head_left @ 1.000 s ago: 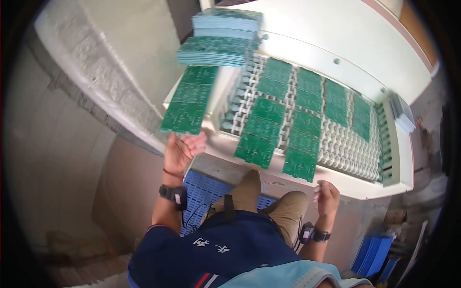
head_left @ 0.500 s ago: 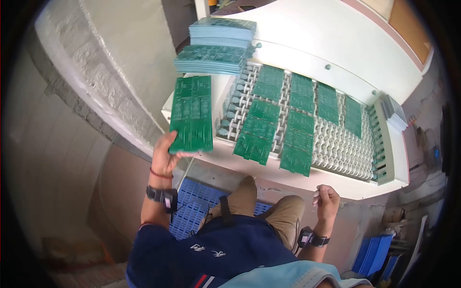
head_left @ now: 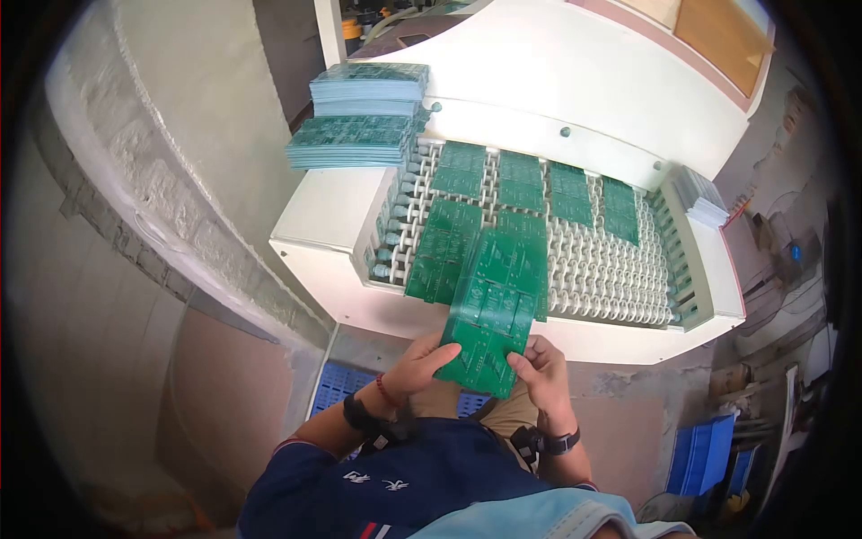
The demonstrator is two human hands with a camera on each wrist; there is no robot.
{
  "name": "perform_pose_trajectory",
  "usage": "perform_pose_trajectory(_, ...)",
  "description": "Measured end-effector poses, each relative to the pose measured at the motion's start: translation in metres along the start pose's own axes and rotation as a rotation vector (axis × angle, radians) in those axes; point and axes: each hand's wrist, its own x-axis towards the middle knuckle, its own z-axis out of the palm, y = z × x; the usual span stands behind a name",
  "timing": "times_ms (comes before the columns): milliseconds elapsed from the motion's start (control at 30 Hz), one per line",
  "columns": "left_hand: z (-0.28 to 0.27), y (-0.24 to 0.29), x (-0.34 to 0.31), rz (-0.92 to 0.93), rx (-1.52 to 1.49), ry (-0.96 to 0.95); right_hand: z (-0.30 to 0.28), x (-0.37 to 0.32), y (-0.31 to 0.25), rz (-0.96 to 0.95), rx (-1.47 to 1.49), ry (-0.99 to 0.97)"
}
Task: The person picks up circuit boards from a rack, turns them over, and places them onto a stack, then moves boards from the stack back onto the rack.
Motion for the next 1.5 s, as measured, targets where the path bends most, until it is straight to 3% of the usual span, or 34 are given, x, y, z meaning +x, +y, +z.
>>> perform_pose_trajectory(133, 0.010, 0.005, 0.019, -0.057, -0.160, -0.017, -0.009, -0.013, 0.004, 0.017, 0.001, 0.071)
perform_pose_trajectory(200, 0.014, 0.007, 0.030, 0.038, -0.388, -0.052, -0.007, -0.015, 0.004, -0.001, 0.012, 0.071)
perform_pose_trajectory(300, 0.008, -0.003, 0.029, 0.061, -0.360, 0.002, -0.004, -0.018, 0.003, 0.010, 0.072, 0.029)
perform_pose_trajectory(467, 0.007, -0.004, 0.020, 0.055, -0.309, 0.124, -0.017, -0.015, -0.002, 0.251, -0.140, -0.023)
perform_pose_trajectory(567, 0.002, -0.003, 0.018, 0.073, -0.289, 0.185, -0.018, -0.013, -0.011, 0.250, -0.278, 0.001)
perform_pose_trajectory(700, -0.004, 0.002, 0.013, 0.112, -0.303, 0.227, -0.037, -0.004, -0.018, 0.207, -0.224, 0.037)
perform_pose_trajectory(833, -0.011, 0.014, 0.002, 0.086, -0.340, 0.237, -0.078, 0.013, -0.032, -0.052, -0.288, 0.287)
perform_pose_trajectory(1000, -0.015, 0.014, -0.007, 0.136, -0.318, 0.260, -0.151, 0.057, -0.037, -0.020, -0.502, 0.483)
perform_pose_trajectory(1067, -0.016, 0.012, -0.012, 0.130, -0.371, 0.240, -0.176, 0.072, -0.028, -0.008, -0.883, 0.585)
perform_pose_trajectory(1100, -0.017, 0.012, -0.014, 0.133, -0.372, 0.236, -0.186, 0.070, -0.030, -0.012, -0.886, 0.587)
perform_pose_trajectory(1167, -0.020, 0.012, -0.019, 0.150, -0.461, 0.169, -0.204, 0.069, -0.035, -0.186, -1.122, 0.712)
perform_pose_trajectory(1233, -0.024, 0.011, -0.027, 0.144, -0.461, 0.137, -0.212, 0.058, -0.058, -0.050, -1.037, 0.809)
perform_pose_trajectory(1367, -0.017, 0.021, -0.027, 0.133, -0.496, 0.072, -0.268, 0.046, -0.062, -0.006, -1.061, 0.859)
perform_pose_trajectory(1500, -0.017, 0.017, -0.023, 0.156, -0.461, 0.095, -0.274, 0.040, -0.062, -0.050, -1.202, 0.862)
